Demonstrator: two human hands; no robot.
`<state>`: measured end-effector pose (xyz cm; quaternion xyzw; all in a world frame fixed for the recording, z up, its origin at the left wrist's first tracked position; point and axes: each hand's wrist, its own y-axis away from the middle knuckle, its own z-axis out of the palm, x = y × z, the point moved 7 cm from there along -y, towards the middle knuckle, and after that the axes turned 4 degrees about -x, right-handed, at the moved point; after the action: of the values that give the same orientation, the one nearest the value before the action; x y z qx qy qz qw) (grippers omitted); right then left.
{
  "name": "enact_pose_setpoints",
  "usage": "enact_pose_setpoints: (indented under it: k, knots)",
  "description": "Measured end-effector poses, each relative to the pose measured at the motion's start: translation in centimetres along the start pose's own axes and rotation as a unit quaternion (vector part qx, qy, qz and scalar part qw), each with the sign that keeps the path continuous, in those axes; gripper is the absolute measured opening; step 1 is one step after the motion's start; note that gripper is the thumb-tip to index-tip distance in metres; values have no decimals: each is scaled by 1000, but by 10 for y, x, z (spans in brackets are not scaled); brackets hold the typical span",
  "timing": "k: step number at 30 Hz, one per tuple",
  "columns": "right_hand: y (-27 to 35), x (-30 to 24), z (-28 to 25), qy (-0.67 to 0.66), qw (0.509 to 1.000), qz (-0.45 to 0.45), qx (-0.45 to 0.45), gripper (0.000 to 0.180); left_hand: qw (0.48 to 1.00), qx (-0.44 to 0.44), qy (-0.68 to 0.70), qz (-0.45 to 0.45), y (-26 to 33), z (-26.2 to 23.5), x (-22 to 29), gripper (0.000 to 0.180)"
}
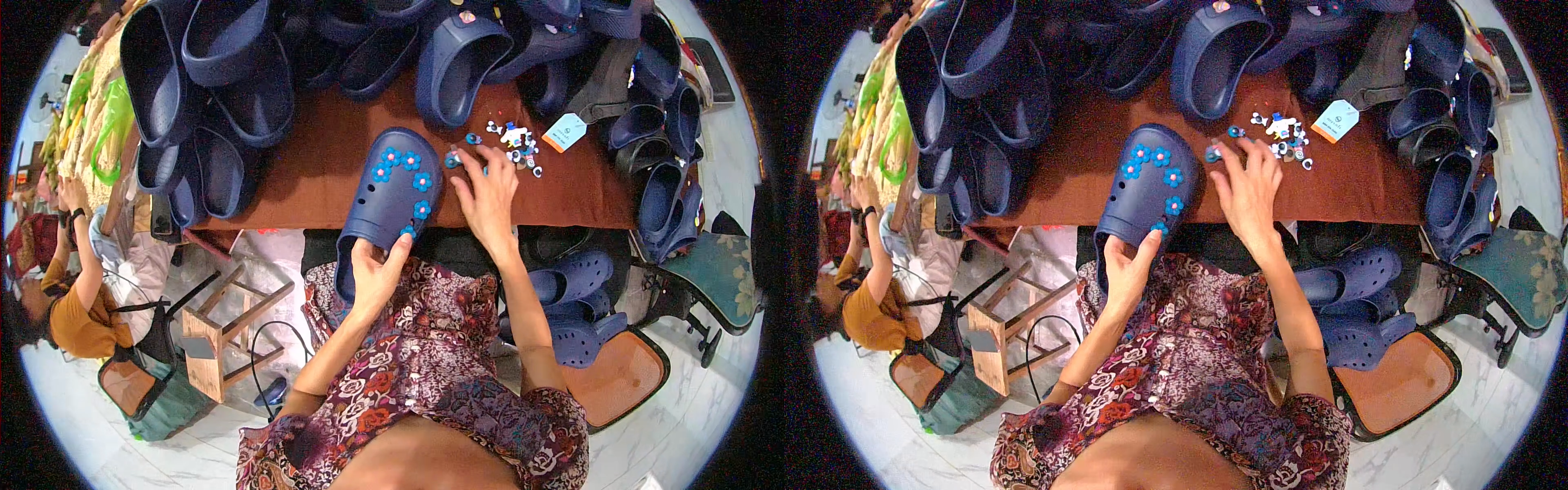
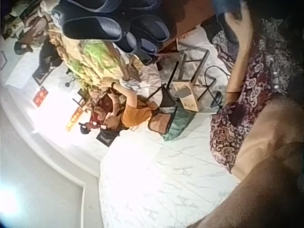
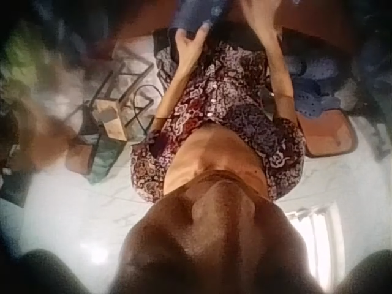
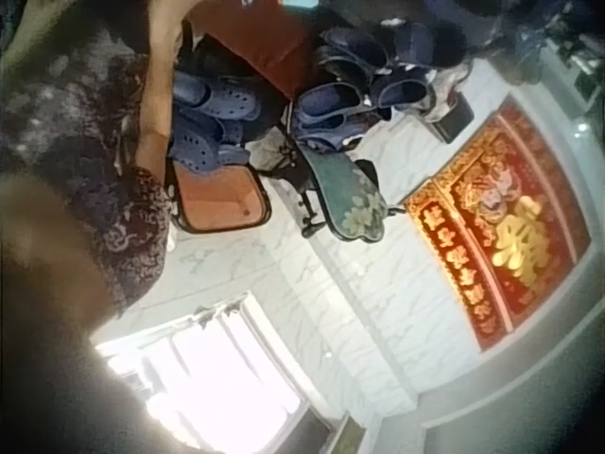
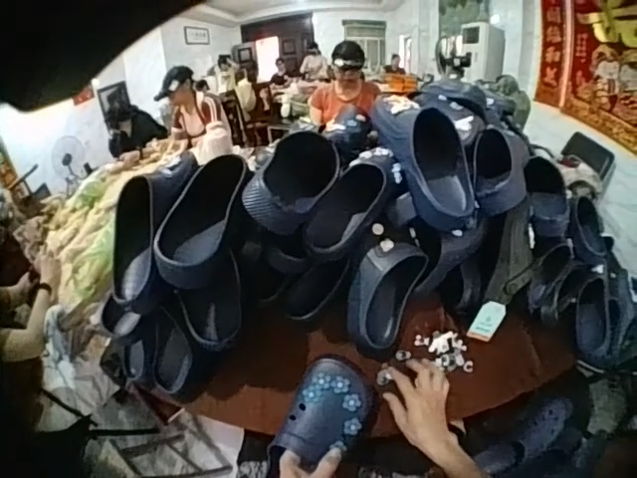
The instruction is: Attaching decorative charms to the holes of foam clogs.
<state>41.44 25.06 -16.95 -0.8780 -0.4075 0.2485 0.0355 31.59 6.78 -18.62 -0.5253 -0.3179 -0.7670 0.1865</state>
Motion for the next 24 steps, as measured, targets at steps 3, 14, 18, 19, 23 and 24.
enact_pose_setpoints:
  k: [3,14,18,19,23,24]
  knots:
    - [5,-7,8,-26,999,-11,-15,35,1000,13,12,11,-1,-2,2,41]
    - [16,65,-23,49,983,99,149,60,999,26,19,-11,-4,-7,-4,40]
    - [12,75,-16,-47,990,97,96,52,999,37,11,-25,-3,-6,-1,40]
    - [12,74,-16,-48,990,97,96,52,999,32,17,-11,-3,-7,-1,41]
    - [7,42,-6,-94,995,13,21,22,997,71,-1,20,-4,-10,-2,35]
    - [6,37,-4,-117,993,-1,9,22,997,71,-1,20,-4,-11,-2,35]
